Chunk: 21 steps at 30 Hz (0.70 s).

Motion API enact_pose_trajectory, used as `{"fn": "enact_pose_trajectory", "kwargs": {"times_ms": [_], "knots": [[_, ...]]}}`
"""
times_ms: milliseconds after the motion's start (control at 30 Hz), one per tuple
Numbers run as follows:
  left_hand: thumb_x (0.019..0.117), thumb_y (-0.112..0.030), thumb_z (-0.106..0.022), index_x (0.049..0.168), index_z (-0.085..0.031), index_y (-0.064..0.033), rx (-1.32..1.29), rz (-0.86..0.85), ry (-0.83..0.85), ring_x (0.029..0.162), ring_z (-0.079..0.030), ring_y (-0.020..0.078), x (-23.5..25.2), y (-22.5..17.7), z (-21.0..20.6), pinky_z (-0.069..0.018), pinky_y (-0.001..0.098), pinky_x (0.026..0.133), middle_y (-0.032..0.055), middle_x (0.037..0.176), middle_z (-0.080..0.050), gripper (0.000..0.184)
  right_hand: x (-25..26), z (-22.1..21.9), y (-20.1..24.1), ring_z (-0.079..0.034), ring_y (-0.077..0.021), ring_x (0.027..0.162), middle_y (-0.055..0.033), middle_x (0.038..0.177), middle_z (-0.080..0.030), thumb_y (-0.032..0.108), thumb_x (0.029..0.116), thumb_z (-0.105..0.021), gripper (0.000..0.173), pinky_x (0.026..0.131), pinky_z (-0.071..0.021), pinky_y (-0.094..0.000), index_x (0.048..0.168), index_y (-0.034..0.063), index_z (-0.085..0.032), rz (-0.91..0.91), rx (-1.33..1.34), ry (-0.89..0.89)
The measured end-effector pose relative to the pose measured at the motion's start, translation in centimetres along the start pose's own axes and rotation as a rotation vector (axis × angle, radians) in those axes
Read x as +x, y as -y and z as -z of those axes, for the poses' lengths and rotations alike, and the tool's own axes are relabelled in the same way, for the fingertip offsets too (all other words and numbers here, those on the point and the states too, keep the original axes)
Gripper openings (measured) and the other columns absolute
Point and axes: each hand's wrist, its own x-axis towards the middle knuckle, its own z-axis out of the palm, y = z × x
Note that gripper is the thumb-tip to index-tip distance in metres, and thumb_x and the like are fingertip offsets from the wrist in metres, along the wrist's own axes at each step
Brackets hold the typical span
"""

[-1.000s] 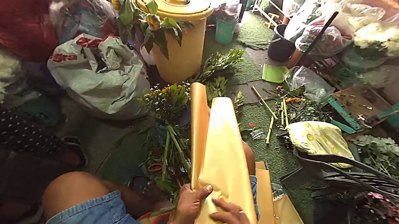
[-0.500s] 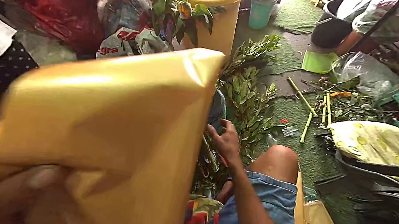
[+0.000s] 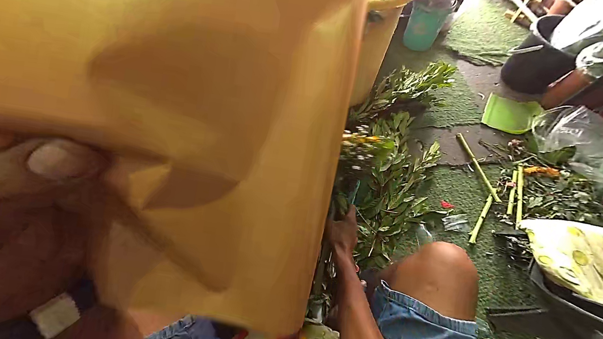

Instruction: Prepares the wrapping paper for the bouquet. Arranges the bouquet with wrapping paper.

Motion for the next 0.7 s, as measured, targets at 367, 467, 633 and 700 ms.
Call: {"fn": "enact_pose_trajectory", "kwargs": {"times_ms": [367, 467, 633, 700], "knots": [[0.0933, -0.005, -0.071, 0.130, -0.054, 0.0038, -0.188, 1.132, -0.288, 0.086, -0.074, 0.0261, -11.8, 23.1, -7.7, -0.0640, 0.0438, 0.076, 0.0178, 0.100, -0.073, 0.041, 0.6, 24.6, 1.3, -0.069, -0.0217, 0.103, -0.0163, 0.119, -0.067, 0.015, 0.0868, -0.076, 0.068, 0.091, -0.0588, -0.0434, 0.145, 0.0006, -0.046, 0.181, 0.441, -0.492], [0.0907, -0.007, -0.075, 0.129, -0.056, 0.0037, -0.171, 1.285, -0.256, 0.087, -0.074, 0.0273, -16.2, 27.1, -8.8, -0.0634, 0.0454, 0.077, 0.0193, 0.102, -0.073, 0.044, -1.3, 27.0, 1.7, -0.065, -0.0184, 0.112, -0.0163, 0.131, -0.062, 0.011, 0.0851, -0.075, 0.075, 0.095, -0.0566, -0.0385, 0.151, 0.0030, -0.041, 0.227, 0.483, -0.514], [0.0873, -0.002, -0.077, 0.126, -0.055, 0.0075, -0.068, 1.333, -0.211, 0.084, -0.072, 0.0270, -20.0, 30.3, -8.7, -0.0620, 0.0441, 0.075, 0.0210, 0.099, -0.071, 0.045, -2.7, 24.3, 1.8, -0.068, -0.0151, 0.102, -0.0131, 0.124, -0.064, 0.011, 0.0851, -0.071, 0.073, 0.085, -0.0602, -0.0340, 0.151, 0.0047, -0.041, 0.242, 0.606, -0.395], [0.0854, -0.001, -0.078, 0.127, -0.055, 0.0086, -0.034, 1.326, -0.213, 0.085, -0.072, 0.0281, -20.5, 30.9, -8.3, -0.0621, 0.0446, 0.077, 0.0225, 0.101, -0.071, 0.049, -2.5, 22.2, 2.2, -0.069, -0.0158, 0.097, -0.0133, 0.118, -0.066, 0.010, 0.0852, -0.070, 0.068, 0.081, -0.0614, -0.0342, 0.148, 0.0026, -0.044, 0.231, 0.649, -0.330]]}}
